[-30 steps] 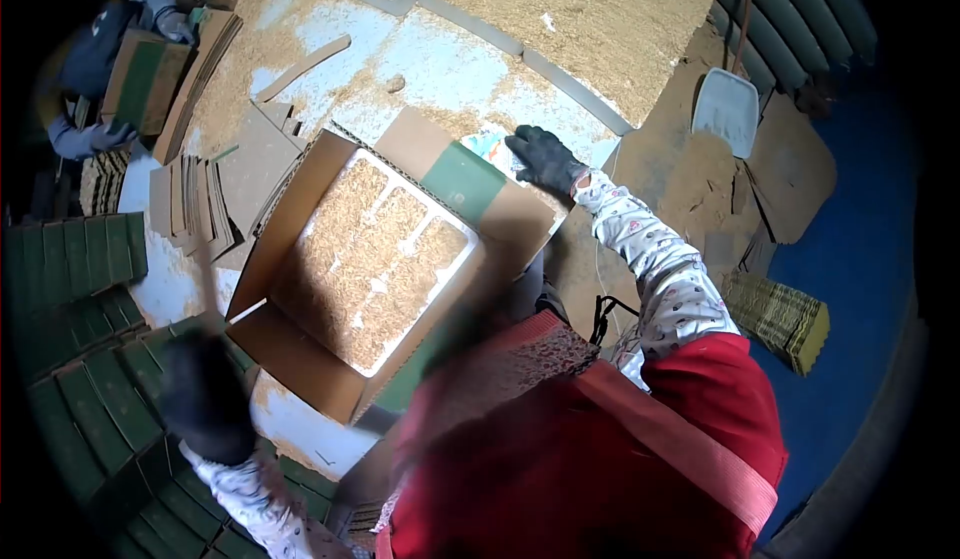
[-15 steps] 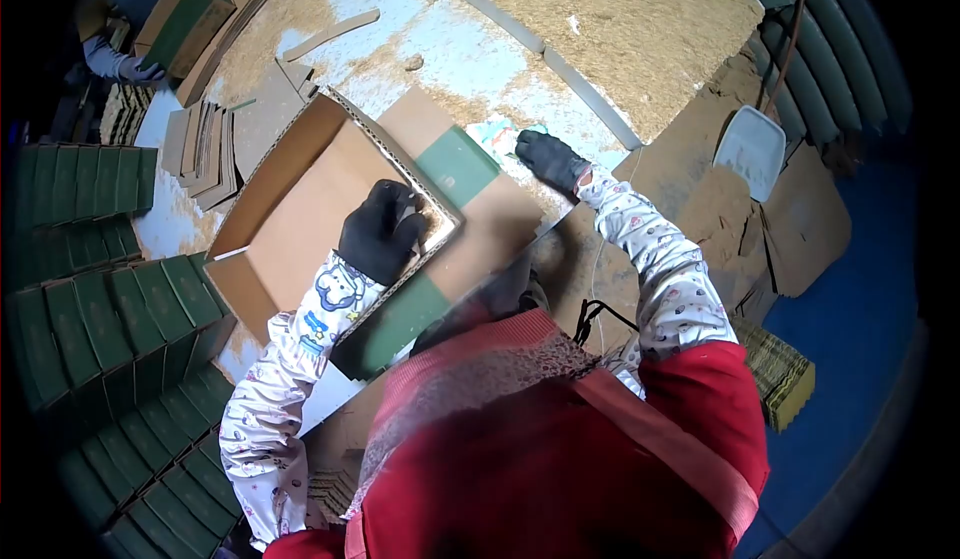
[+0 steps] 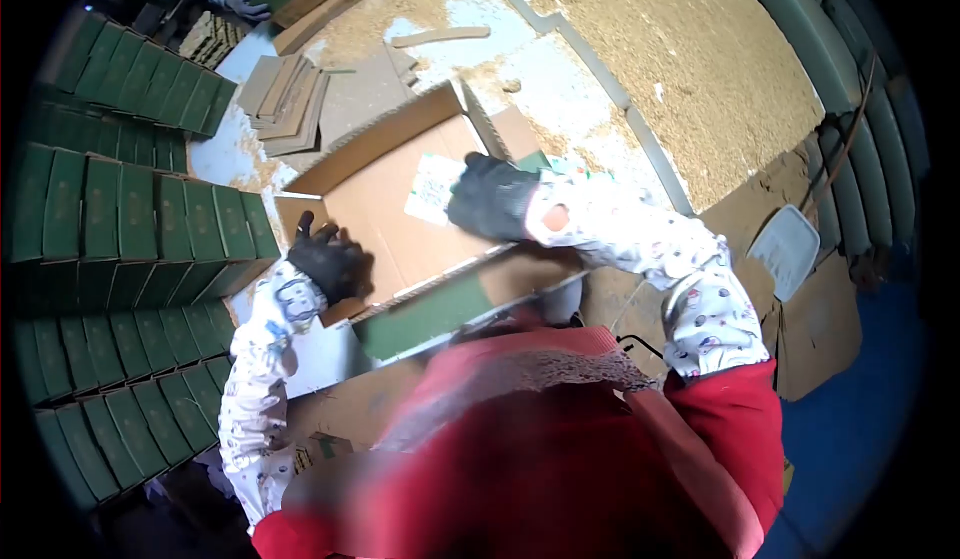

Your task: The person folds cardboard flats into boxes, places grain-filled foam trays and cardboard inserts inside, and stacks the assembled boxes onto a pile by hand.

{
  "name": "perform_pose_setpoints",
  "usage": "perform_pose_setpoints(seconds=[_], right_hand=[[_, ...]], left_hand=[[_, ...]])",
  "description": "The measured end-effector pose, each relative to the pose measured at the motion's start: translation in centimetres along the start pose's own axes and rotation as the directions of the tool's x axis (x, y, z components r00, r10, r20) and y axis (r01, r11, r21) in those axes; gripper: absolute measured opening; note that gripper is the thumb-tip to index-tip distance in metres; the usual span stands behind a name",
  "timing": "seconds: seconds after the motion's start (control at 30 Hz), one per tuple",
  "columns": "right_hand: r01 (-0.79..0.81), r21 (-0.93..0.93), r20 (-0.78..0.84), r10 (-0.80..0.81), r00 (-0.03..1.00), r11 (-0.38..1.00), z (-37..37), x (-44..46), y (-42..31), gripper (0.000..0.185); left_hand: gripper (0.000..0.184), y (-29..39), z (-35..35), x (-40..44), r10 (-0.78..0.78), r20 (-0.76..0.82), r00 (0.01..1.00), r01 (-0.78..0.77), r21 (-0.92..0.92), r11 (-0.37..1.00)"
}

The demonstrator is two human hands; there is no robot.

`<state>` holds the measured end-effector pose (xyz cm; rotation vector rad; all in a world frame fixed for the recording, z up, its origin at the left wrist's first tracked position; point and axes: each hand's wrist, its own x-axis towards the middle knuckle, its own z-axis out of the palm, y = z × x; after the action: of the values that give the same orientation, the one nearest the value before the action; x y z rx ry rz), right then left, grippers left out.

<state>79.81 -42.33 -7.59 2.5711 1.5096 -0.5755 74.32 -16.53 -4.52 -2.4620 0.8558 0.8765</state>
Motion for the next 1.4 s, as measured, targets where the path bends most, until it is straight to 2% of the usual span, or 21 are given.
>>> perform_pose_setpoints(seconds=[0.13, 0.33, 0.43, 0.47, 0.5, 0.53, 0.6, 0.63, 0.67, 0.7, 0.77, 0.83, 0.93, 0.97, 1.0, 1.03, 1.1, 1.13, 1.2, 1.27, 1.4], right_hand=[[0.322, 0.256, -0.591, -0.116, 0.798, 0.911, -2.5, -6.3, 4.9, 0.039], [0.284, 0.225, -0.533, -0.126, 0.837, 0.932, 4.9, 0.6, 3.2, 0.084], [-0.059, 0.44, -0.603, 0.344, 0.72, 0.896, 7.8, 2.5, 2.1, 0.085], [-0.14, 0.6, -0.646, 0.58, 0.496, 0.788, 9.3, 3.0, 1.8, 0.089], [0.192, 0.937, -0.349, 0.808, 0.475, 0.292, 8.4, 2.7, 0.8, 0.088], [0.371, 0.925, -0.165, 0.791, 0.589, -0.084, 7.9, 2.9, 0.3, 0.088], [0.447, 0.665, 0.126, 0.679, 0.723, -0.599, 7.4, 3.5, -0.5, 0.087], [0.331, 0.661, 0.078, 0.5, 0.862, -0.673, 10.0, 4.6, 0.6, 0.084], [0.286, 0.674, 0.032, 0.414, 0.91, -0.681, 6.3, 4.0, -0.6, 0.079], [0.241, 0.692, -0.014, 0.322, 0.947, -0.68, 2.5, 3.4, -1.8, 0.074], [0.255, 0.653, -0.084, 0.267, 0.96, -0.713, -0.2, 5.8, -1.8, 0.069], [0.36, 0.602, -0.283, 0.231, 0.931, -0.713, -3.2, 8.3, -1.5, 0.064], [0.652, 0.586, -0.566, 0.333, 0.754, -0.481, -11.8, 12.8, -0.5, 0.063], [0.748, 0.564, -0.659, 0.355, 0.663, -0.348, -15.0, 14.2, -0.1, 0.063], [0.844, 0.528, -0.769, 0.368, 0.523, -0.098, -18.8, 15.7, 0.6, 0.063], [0.851, 0.417, -0.891, 0.33, 0.312, 0.32, -23.1, 17.1, 1.0, 0.062], [0.374, -0.067, -0.991, -0.02, -0.129, 0.925, -32.2, 19.7, 1.6, 0.062], [0.074, -0.248, -0.939, -0.221, -0.265, 0.966, -37.1, 20.7, 1.6, 0.062], [0.798, -0.045, -0.993, 0.057, -0.099, 0.601, -47.8, 24.5, 2.5, 0.054], [0.97, 0.002, -1.0, 0.029, -0.005, 0.242, -56.8, 27.6, 2.2, 0.046], [0.759, -0.053, -0.995, 0.033, -0.098, 0.649, -66.8, 30.0, -10.5, 0.036]], left_hand=[[0.077, -6.1, 0.5, -6.5, 0.068, -0.149, 0.987, -0.101, -0.23, 0.968], [0.095, 0.1, 2.3, 2.8, 0.013, -0.542, 0.84, -0.159, -0.222, 0.962], [0.12, 3.5, 9.3, 4.1, -0.6, -0.543, 0.587, 0.143, -0.66, 0.738], [0.116, 3.5, 14.3, 4.4, -0.706, -0.465, 0.534, 0.179, -0.754, 0.632], [0.106, 5.0, 20.9, 6.0, -0.808, -0.383, 0.448, -0.171, -0.924, 0.343], [0.1, 5.6, 23.5, 6.3, -0.621, -0.151, 0.769, -0.374, -0.894, -0.246], [0.075, 7.5, 29.9, 8.7, -0.744, 0.011, 0.668, -0.589, -0.604, -0.537], [0.069, 6.8, 28.4, 7.8, -0.632, -0.045, 0.774, -0.633, -0.046, -0.772], [0.063, 4.8, 26.4, 6.9, -0.779, -0.116, 0.616, -0.713, -0.503, -0.488], [0.062, 2.7, 23.3, 3.6, -0.722, -0.168, 0.671, -0.705, 0.157, -0.692], [0.062, -1.3, 18.8, -2.2, -0.698, -0.359, 0.62, -0.328, 0.69, -0.645], [0.063, -6.1, 15.6, -8.4, -0.727, -0.599, 0.334, -0.792, 0.239, -0.561], [0.048, -19.1, 14.2, -20.2, -0.729, -0.673, -0.122, -0.943, -0.15, 0.296], [0.04, -24.3, 14.1, -24.6, -0.732, -0.613, -0.297, -0.787, -0.277, 0.552], [0.032, -29.1, 11.5, -29.5, -0.746, -0.537, -0.394, -0.906, 0.091, 0.413], [0.021, -30.2, 7.9, -35.8, -0.788, -0.436, -0.435, -0.857, -0.069, 0.511], [0.032, -38.3, 6.3, -44.8, -0.751, -0.244, -0.614, -0.696, -0.281, 0.661], [0.037, -42.3, 5.6, -49.2, -0.713, -0.142, -0.687, -0.615, -0.407, 0.675], [0.031, -49.4, 5.6, -55.9, -0.681, -0.125, -0.722, -0.569, -0.452, 0.687], [0.058, -50.3, 2.4, -56.5, -0.677, -0.24, -0.696, -0.473, -0.556, 0.684], [0.059, -53.1, 1.4, -56.5, -0.68, -0.349, -0.645, -0.338, -0.667, 0.664]])
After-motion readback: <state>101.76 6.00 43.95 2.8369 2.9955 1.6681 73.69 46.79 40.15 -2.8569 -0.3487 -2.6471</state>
